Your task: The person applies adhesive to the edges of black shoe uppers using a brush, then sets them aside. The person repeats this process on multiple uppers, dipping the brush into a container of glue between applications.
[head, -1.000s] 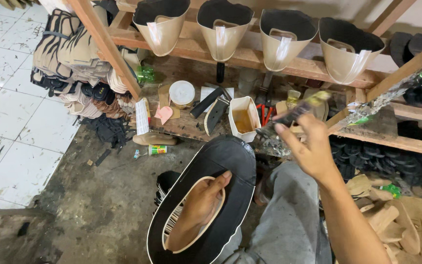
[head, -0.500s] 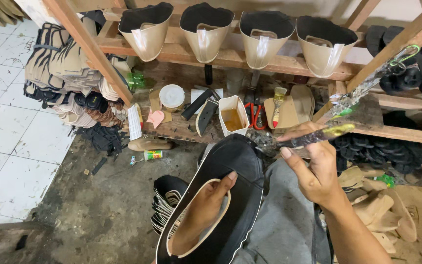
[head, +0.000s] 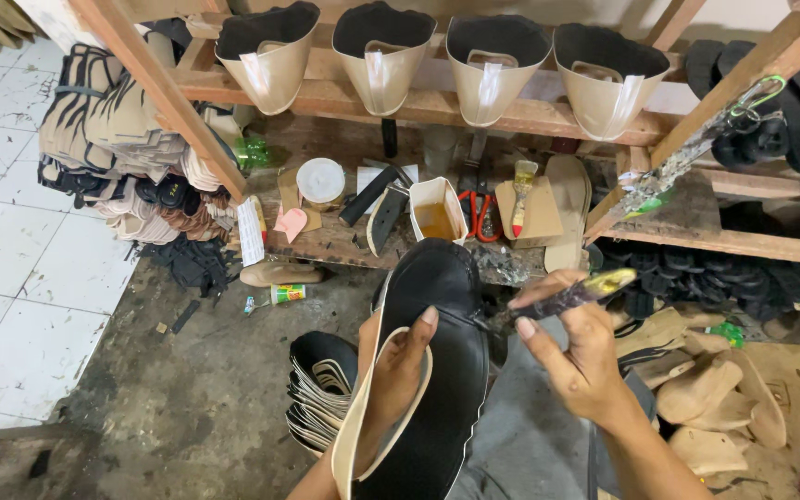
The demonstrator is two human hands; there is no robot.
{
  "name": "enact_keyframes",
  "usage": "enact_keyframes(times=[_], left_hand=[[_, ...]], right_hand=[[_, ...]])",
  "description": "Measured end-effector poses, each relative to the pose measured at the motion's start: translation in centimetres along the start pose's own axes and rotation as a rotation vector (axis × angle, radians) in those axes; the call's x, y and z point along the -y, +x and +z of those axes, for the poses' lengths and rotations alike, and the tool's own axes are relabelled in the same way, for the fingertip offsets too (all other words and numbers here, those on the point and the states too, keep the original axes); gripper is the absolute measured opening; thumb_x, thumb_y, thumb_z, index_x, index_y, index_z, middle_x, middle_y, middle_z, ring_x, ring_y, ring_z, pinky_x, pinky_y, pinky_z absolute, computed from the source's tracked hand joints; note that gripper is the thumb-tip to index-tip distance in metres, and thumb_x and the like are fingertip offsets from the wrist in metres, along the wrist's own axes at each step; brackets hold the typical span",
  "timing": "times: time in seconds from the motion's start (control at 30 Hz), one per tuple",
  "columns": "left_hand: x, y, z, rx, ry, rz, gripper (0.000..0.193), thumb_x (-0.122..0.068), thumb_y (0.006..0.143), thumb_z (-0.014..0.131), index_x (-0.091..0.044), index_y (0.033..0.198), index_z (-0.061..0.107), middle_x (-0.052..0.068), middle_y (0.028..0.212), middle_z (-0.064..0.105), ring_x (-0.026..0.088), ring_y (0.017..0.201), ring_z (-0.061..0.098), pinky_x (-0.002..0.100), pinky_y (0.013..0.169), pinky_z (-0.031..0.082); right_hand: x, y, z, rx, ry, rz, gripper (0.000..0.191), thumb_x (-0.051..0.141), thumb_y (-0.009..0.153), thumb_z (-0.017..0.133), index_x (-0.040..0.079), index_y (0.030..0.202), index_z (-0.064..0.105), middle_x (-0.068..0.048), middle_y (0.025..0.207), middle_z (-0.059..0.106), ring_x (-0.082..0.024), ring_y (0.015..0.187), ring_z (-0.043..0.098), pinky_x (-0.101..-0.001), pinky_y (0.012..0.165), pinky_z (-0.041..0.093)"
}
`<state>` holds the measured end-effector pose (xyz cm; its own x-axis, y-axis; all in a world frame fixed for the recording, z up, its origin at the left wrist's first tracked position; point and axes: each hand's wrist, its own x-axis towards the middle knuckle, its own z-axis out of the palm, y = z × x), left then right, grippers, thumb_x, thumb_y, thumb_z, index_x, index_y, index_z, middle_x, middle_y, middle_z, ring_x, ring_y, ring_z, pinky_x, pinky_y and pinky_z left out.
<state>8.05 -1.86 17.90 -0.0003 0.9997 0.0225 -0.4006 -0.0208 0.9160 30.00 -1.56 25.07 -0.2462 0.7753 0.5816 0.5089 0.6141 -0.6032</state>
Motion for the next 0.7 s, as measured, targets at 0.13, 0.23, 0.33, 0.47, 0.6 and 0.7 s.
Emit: enact_keyframes(times=[0.13,0.23,0.33,0.47,0.6,0.7], left_hand=[[0.8,1.6,-0.7,-0.123,0.177,-0.235,0.033,-0.026,0.105,0.064,0.006,0.099,0.07,-0.001,0.08,0.063,0.006,0.074,0.055,0.021,0.07,0.046],[1.1,2.3,-1.6,0.037,0.126,-0.152,0.023,-0.013,0.096,0.066,0.002,0.113,0.067,0.003,0.083,0.061,0.011,0.075,0.053,0.027,0.069,0.045],[1.1,1.9,-2.0,0.261,-0.481,-0.403,0.025,-0.001,0.088,0.063,0.002,0.113,0.062,0.004,0.101,0.072,0.011,0.095,0.067,0.027,0.09,0.053],[1.3,0.6,-1.0,0.209,-0.45,-0.442,0.02,-0.006,0.094,0.06,-0.001,0.113,0.063,0.005,0.099,0.072,0.012,0.089,0.068,0.027,0.085,0.054],[1.7,0.2,0.9,0.224,-0.024,-0.094,0.012,-0.015,0.101,0.06,-0.003,0.1,0.06,-0.003,0.086,0.059,0.002,0.079,0.054,0.021,0.072,0.047],[1.4,-0.3,1.3,0.18,0.229,-0.039,0.033,-0.02,0.104,0.064,-0.005,0.081,0.046,-0.005,0.071,0.039,0.004,0.064,0.037,0.024,0.054,0.034]], right_hand=[[-0.4,-1.7,-0.5,-0.008,0.211,0.135,0.017,0.006,0.09,0.065,0.0,0.105,0.067,-0.009,0.103,0.068,-0.022,0.099,0.064,-0.0335,0.093,0.048],[-1.3,-2.9,-0.1,-0.18,0.341,0.193,0.018,0.004,0.096,0.062,-0.001,0.113,0.065,-0.009,0.111,0.065,-0.018,0.104,0.059,-0.0309,0.096,0.045],[-1.9,-3.7,0.3,-0.302,0.414,0.29,0.018,0.002,0.099,0.062,-0.002,0.117,0.065,-0.007,0.111,0.063,-0.011,0.094,0.053,-0.0263,0.085,0.043],[-1.4,-3.7,0.8,-0.368,0.332,0.245,0.019,-0.001,0.099,0.064,-0.002,0.119,0.064,-0.006,0.111,0.062,-0.008,0.086,0.052,-0.0236,0.079,0.042],[-0.1,-2.3,1.5,-0.324,0.078,-0.021,0.023,-0.002,0.094,0.068,-0.002,0.116,0.065,-0.009,0.105,0.064,-0.017,0.094,0.061,-0.0259,0.086,0.048],[1.1,-1.4,1.8,-0.331,-0.038,-0.045,0.024,-0.001,0.09,0.072,-0.003,0.113,0.067,-0.013,0.099,0.067,-0.024,0.096,0.064,-0.0322,0.089,0.051]])
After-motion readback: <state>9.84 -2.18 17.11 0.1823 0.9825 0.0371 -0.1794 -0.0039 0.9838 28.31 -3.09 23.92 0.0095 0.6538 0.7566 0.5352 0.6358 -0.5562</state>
